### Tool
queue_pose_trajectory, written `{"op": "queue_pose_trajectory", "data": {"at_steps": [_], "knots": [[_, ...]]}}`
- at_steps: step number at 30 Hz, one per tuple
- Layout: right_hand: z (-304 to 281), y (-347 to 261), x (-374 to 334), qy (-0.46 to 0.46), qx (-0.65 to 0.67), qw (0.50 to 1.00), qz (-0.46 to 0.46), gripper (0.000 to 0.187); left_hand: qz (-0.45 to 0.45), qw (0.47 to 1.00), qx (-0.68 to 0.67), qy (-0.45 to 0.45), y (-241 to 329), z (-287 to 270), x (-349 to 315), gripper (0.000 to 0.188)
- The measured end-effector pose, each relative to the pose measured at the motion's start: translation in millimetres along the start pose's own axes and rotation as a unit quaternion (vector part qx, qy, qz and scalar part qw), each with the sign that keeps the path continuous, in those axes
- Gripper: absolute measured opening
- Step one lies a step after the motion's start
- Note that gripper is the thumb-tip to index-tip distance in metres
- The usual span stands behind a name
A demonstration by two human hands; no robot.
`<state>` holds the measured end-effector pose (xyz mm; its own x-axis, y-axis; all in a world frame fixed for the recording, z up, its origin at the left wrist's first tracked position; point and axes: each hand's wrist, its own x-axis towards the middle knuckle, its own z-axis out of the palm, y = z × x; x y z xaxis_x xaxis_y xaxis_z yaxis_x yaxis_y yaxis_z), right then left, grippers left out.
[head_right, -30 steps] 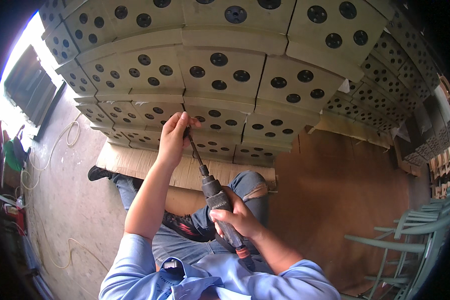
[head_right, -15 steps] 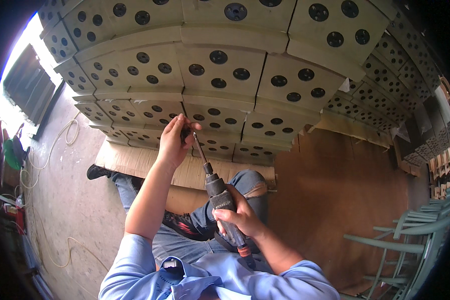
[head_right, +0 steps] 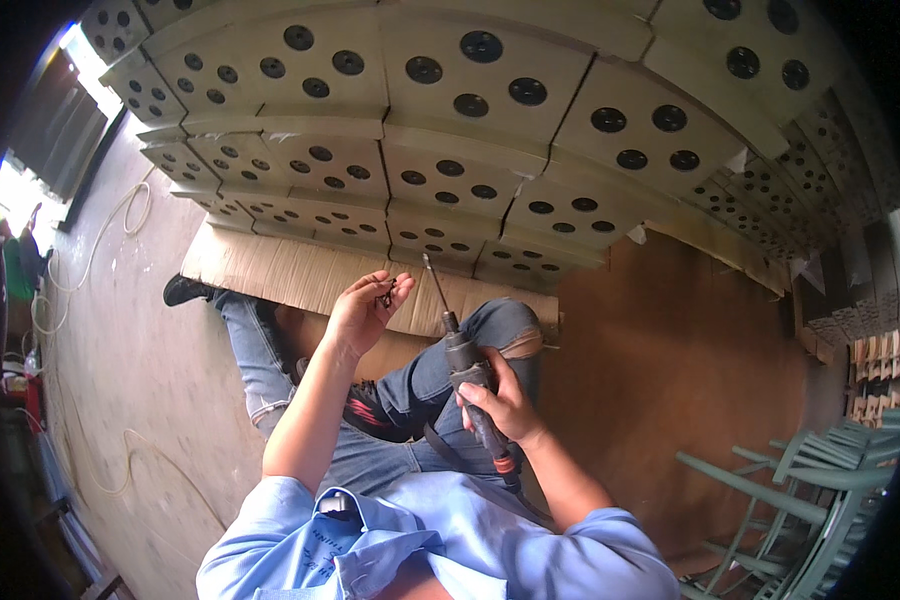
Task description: The person sits on the floor and uses a corded drill to make holes in the pre-marked spots on stacked cardboard trays. The person repeatedly positions the drill, activates it, and drills into the trays.
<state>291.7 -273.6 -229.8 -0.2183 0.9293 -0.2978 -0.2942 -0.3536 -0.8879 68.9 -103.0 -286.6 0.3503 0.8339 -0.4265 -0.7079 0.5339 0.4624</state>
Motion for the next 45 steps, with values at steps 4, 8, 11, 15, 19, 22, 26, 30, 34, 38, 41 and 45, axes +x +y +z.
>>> {"op": "queue_pose_trajectory", "data": {"at_steps": [4, 8, 11, 15, 19, 22, 26, 30, 34, 38, 41, 45], "knots": [[-20.7, 32.9, 4.8, 0.017, 0.007, 0.999, 0.030, 0.056, 0.008, 1.000, 0.014, 0.006, -5.9, -13.4, -2.2, 0.013], [-31.9, 47.4, 9.4, -0.008, -0.016, 0.999, 0.047, 0.058, 0.000, 0.998, 0.047, 0.030, 0.2, -17.1, -3.9, 0.011], [-31.9, 41.3, 12.6, -0.027, -0.006, 0.998, 0.064, 0.058, 0.005, 0.996, 0.086, 0.015, 4.9, -28.1, -2.1, 0.012], [-32.9, 36.1, 14.4, -0.032, 0.006, 0.996, 0.081, 0.058, -0.002, 0.995, 0.094, 0.021, 6.2, -33.1, -2.0, 0.013], [-26.0, 29.9, 14.8, -0.065, -0.039, 0.993, 0.093, 0.058, -0.006, 0.994, 0.105, 0.006, 8.3, -24.8, -8.3, 0.017], [-7.9, 18.2, 17.6, -0.077, -0.054, 0.993, 0.075, 0.052, -0.006, 0.994, 0.105, -0.018, 10.8, -25.7, -12.7, 0.020], [1.4, 15.8, 21.2, -0.079, -0.074, 0.992, 0.066, 0.052, 0.008, 0.993, 0.112, -0.026, 20.4, -25.0, -23.0, 0.020], [3.9, 18.5, 20.1, -0.094, -0.082, 0.990, 0.073, 0.053, 0.001, 0.988, 0.149, -0.037, 33.7, -34.3, -32.6, 0.015], [7.8, 17.6, 19.8, -0.111, -0.092, 0.986, 0.084, 0.057, -0.013, 0.983, 0.177, -0.041, 41.9, -40.9, -39.9, 0.014], [12.5, 19.5, 20.0, -0.126, -0.091, 0.985, 0.074, 0.052, -0.006, 0.973, 0.228, -0.040, 46.0, -38.0, -46.0, 0.016], [14.5, 18.9, 19.8, -0.136, -0.100, 0.982, 0.080, 0.053, -0.018, 0.964, 0.259, -0.057, 51.9, -45.8, -46.3, 0.017], [16.0, 14.6, 18.7, -0.143, -0.117, 0.978, 0.096, 0.054, -0.027, 0.942, 0.329, -0.062, 63.6, -50.0, -50.2, 0.021]]}}
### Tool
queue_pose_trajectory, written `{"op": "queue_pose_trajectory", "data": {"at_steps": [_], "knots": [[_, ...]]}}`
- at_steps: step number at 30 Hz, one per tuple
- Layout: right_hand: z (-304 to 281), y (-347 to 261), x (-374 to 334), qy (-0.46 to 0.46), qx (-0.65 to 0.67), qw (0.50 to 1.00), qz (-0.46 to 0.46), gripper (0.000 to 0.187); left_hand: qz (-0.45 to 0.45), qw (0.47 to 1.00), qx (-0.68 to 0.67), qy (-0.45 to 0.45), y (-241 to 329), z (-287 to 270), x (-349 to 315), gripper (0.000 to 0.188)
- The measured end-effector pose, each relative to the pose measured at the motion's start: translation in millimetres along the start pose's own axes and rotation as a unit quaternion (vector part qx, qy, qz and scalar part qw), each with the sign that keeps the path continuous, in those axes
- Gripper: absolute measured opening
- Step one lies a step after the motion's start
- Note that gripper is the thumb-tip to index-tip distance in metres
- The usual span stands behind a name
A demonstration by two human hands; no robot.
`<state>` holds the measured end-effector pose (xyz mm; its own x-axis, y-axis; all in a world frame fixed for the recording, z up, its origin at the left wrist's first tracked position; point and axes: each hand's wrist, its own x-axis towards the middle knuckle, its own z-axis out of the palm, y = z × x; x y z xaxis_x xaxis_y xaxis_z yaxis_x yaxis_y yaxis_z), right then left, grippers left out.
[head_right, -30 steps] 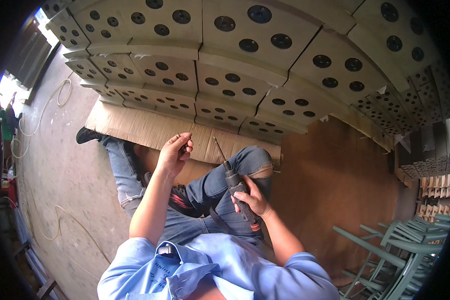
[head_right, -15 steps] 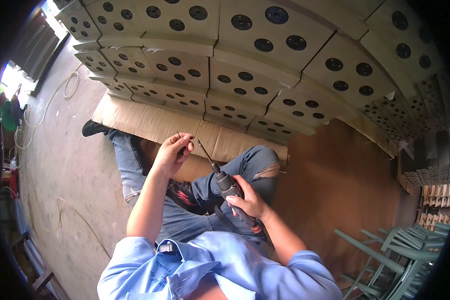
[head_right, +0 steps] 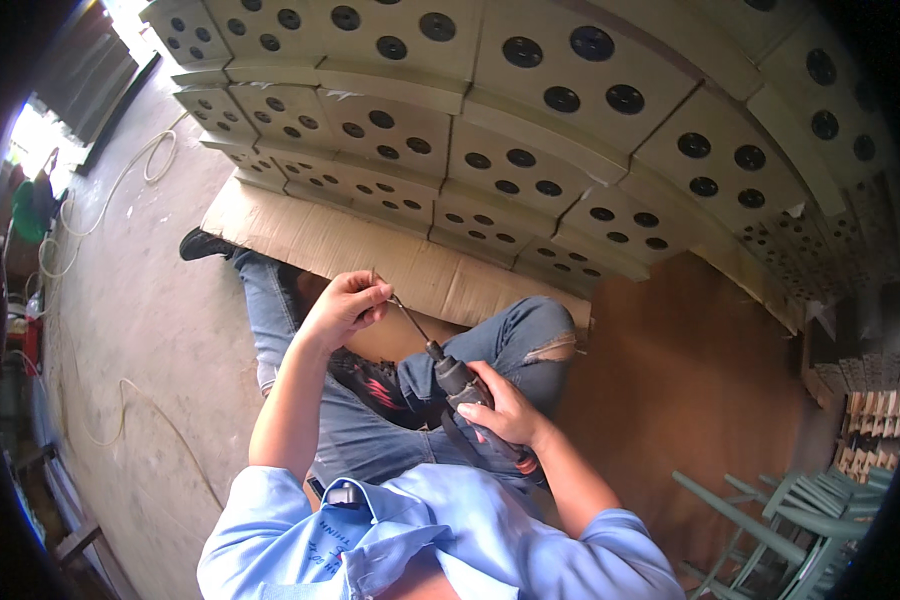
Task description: The person sits on the floor and uses a corded drill to make holes in the pre-marked spots on stacked cardboard trays. The person repeatedly positions the drill, activates it, and drills into the trays.
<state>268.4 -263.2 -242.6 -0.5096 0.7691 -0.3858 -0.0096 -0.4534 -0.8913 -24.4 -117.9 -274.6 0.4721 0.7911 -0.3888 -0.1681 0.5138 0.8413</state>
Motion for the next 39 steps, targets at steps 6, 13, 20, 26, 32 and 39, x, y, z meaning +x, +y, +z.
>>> {"op": "queue_pose_trajectory", "data": {"at_steps": [6, 13, 20, 26, 32, 39], "knots": [[-0.4, -4.3, -0.6, -0.007, -0.066, 0.998, 0.011, 0.058, -0.019, 0.996, 0.089, 0.003, 18.3, 1.6, -7.2, 0.026], [-5.1, -0.6, 2.8, 0.012, -0.239, 0.970, -0.046, 0.058, -0.028, 0.965, 0.256, -0.057, 33.6, -9.3, -8.2, 0.033], [1.5, -4.1, -0.9, -0.008, 0.002, 1.000, 0.029, 0.056, -0.016, 0.997, 0.077, -0.022, 24.7, 7.3, -0.8, 0.034], [9.0, -16.4, -3.5, -0.001, 0.214, 0.977, -0.008, 0.061, 0.058, 0.991, -0.119, -0.011, 34.0, 54.8, 17.3, 0.030], [24.8, -74.8, -8.8, -0.042, 0.329, 0.936, -0.120, 0.069, 0.143, 0.983, -0.108, -0.049, 105.2, 114.3, 54.2, 0.025], [45.8, -136.2, -7.2, -0.009, 0.419, 0.880, -0.224, 0.049, 0.152, 0.983, -0.062, -0.077, 168.3, 187.9, 88.3, 0.028]]}}
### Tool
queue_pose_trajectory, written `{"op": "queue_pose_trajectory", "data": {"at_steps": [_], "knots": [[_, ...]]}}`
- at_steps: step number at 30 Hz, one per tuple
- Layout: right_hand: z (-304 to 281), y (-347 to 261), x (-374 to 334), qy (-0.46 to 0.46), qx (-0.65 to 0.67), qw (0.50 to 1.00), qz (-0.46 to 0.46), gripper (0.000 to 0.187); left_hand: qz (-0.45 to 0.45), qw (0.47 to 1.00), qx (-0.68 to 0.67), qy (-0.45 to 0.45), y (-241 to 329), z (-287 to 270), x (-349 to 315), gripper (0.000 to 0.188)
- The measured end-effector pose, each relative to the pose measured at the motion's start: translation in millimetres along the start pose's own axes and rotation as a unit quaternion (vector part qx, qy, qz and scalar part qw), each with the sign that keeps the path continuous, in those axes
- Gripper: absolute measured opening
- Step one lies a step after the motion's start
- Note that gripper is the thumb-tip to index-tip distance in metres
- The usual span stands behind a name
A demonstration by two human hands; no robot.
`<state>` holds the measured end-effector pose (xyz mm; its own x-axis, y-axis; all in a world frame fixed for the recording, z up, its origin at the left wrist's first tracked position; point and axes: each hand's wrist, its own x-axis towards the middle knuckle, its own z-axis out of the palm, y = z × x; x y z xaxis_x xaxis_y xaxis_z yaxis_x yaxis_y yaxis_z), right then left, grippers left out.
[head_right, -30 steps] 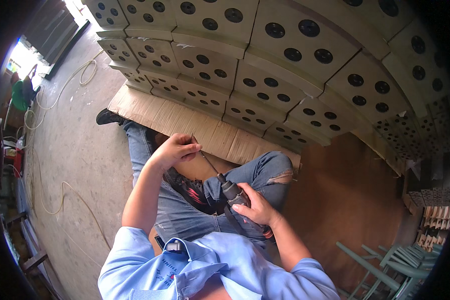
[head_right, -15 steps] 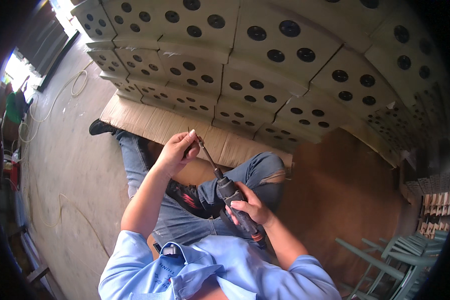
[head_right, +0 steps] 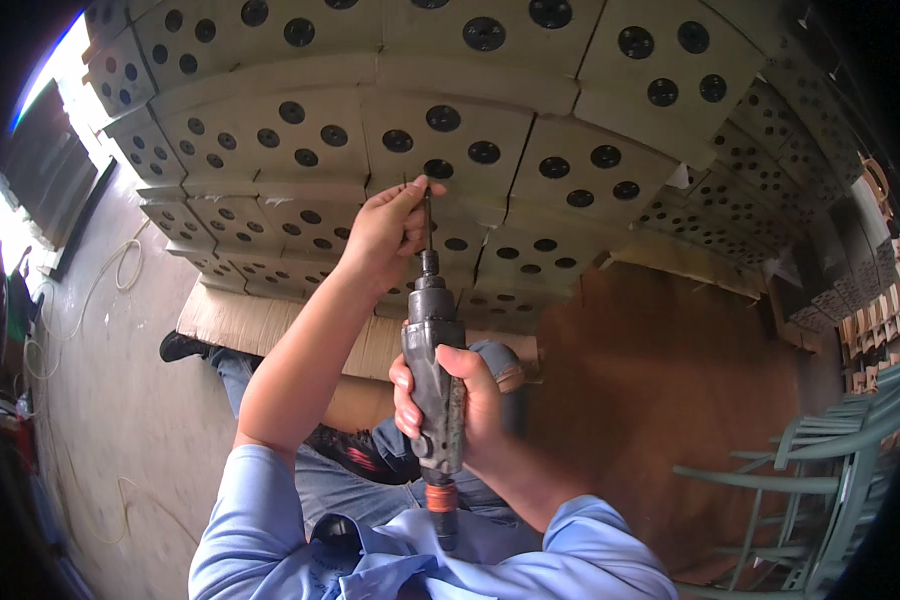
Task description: The person sits on the floor and uses a corded drill to make holes in the pre-marked spots on stacked cardboard trays. The person repeatedly positions the drill, activates it, and drills into the trays.
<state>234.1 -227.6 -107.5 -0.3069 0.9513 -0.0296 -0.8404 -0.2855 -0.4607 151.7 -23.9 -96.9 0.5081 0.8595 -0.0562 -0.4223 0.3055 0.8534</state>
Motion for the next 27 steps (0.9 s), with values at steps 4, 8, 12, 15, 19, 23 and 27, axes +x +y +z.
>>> {"op": "queue_pose_trajectory", "data": {"at_steps": [4, 8, 12, 15, 19, 23, 27], "knots": [[6.4, 7.2, 4.8, 0.027, 0.040, 0.998, -0.041, 0.043, -0.025, 0.999, 0.022, 0.029, -7.2, 17.2, 11.0, 0.027], [10.3, 8.4, 10.6, 0.050, 0.050, 0.996, -0.049, 0.050, -0.025, 0.999, 0.026, 0.026, -6.2, 17.7, 13.3, 0.027], [10.9, 7.3, 13.2, 0.043, 0.056, 0.996, -0.051, 0.047, -0.018, 0.998, 0.038, 0.044, -0.6, 25.5, 10.6, 0.027], [12.7, 6.8, 13.9, 0.043, 0.067, 0.996, -0.049, 0.047, -0.017, 0.998, 0.040, 0.039, 0.0, 24.4, 12.1, 0.027], [18.7, 7.9, 15.9, 0.044, 0.079, 0.995, -0.049, 0.046, -0.012, 0.998, 0.051, 0.045, -2.7, 20.6, 14.4, 0.029], [24.8, 4.9, 18.6, 0.039, 0.084, 0.995, -0.047, 0.043, -0.010, 0.997, 0.047, 0.061, -1.7, 27.4, 8.1, 0.027], [33.1, -0.4, 21.0, 0.026, 0.099, 0.994, -0.038, 0.037, -0.011, 0.996, 0.029, 0.084, -5.1, 20.9, -2.3, 0.028]]}}
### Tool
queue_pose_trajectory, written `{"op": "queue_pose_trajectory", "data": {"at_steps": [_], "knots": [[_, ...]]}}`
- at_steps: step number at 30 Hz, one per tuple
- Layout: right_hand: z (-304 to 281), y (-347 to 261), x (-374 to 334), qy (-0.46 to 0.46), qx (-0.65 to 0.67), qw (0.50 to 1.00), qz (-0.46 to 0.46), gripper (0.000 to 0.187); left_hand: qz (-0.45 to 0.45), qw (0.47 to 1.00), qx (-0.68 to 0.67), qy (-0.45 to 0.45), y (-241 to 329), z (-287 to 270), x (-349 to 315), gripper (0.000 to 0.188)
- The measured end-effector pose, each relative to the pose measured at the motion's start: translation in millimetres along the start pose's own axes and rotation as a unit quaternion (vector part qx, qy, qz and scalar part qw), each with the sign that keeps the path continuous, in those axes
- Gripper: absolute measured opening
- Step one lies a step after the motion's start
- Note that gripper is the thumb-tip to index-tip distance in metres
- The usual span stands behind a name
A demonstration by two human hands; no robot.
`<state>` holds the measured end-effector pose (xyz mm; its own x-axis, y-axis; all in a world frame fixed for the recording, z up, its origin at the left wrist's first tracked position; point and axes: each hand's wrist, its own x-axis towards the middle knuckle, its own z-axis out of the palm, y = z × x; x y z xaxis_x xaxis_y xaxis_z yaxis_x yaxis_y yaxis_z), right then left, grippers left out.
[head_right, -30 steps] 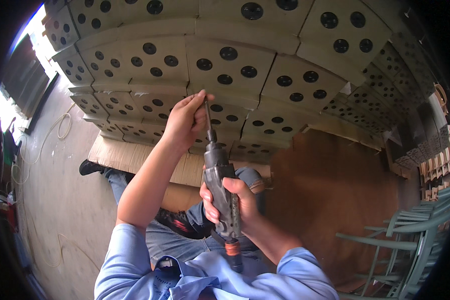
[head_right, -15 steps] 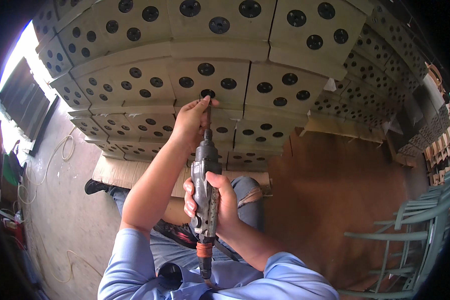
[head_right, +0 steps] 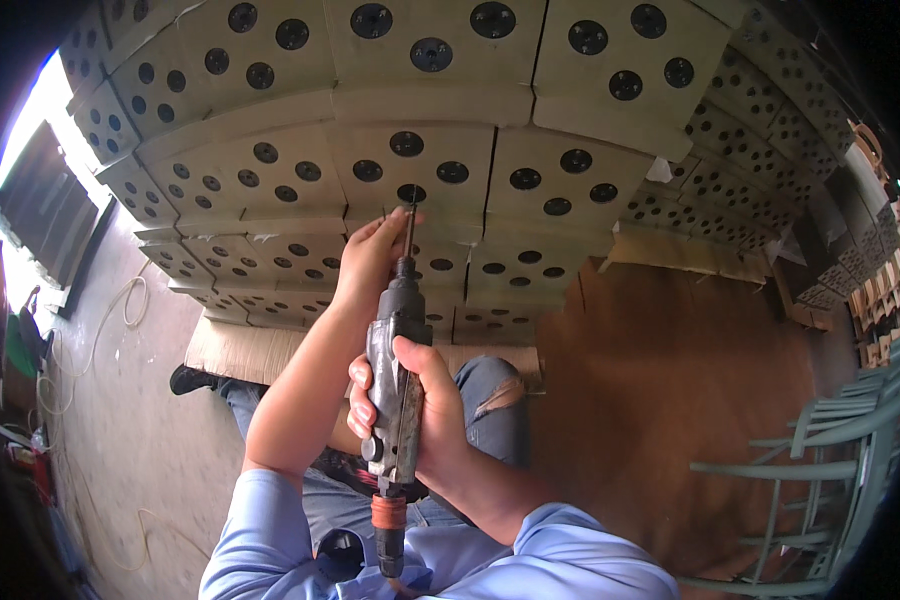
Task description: The person sits on the floor and uses a corded drill to make holes in the pre-marked spots on stacked cardboard trays. The person repeatedly positions the drill, activates it, and drills into the trays.
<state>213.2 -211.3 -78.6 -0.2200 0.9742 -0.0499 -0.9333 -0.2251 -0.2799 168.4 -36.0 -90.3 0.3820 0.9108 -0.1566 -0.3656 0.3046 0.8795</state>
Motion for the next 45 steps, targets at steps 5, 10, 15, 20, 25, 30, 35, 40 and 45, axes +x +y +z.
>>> {"op": "queue_pose_trajectory", "data": {"at_steps": [5, 10, 15, 20, 25, 30, 35, 40, 45], "knots": [[1.6, 0.5, 4.9, 0.013, 0.005, 1.000, -0.011, 0.042, -0.010, 0.999, -0.022, 0.022, -11.9, -20.8, -3.0, 0.026], [-1.5, -1.8, 13.1, 0.010, 0.010, 1.000, -0.011, 0.040, -0.029, 0.995, -0.064, 0.077, -17.7, -28.6, -14.5, 0.030], [-2.1, -3.4, 19.2, 0.018, 0.003, 1.000, -0.011, 0.037, -0.009, 0.996, -0.019, 0.092, -20.2, -38.9, -22.1, 0.027], [-3.1, -4.1, 24.9, 0.017, -0.001, 1.000, -0.016, 0.037, -0.032, 0.995, -0.024, 0.089, -19.1, -46.9, -24.1, 0.025], [-4.7, -7.1, 28.6, 0.007, -0.010, 1.000, -0.018, 0.037, -0.048, 0.996, -0.035, 0.066, -17.9, -50.4, -26.9, 0.027], [-7.6, -6.9, 33.3, 0.003, -0.021, 1.000, -0.018, 0.039, -0.039, 0.998, -0.012, 0.045, -20.8, -58.9, -24.0, 0.027], [-9.6, -7.0, 33.9, -0.002, -0.008, 1.000, -0.015, 0.039, -0.022, 0.999, -0.032, 0.030, -14.5, -64.2, -22.7, 0.028], [-19.6, -13.0, 18.2, 0.011, -0.052, 0.999, 0.006, 0.032, 0.014, 0.998, -0.068, 0.004, 0.0, -62.1, -17.8, 0.029], [-31.8, -10.4, -4.8, 0.015, -0.164, 0.984, 0.070, 0.037, 0.018, 0.994, -0.108, -0.006, 18.2, -54.5, -3.7, 0.031]]}}
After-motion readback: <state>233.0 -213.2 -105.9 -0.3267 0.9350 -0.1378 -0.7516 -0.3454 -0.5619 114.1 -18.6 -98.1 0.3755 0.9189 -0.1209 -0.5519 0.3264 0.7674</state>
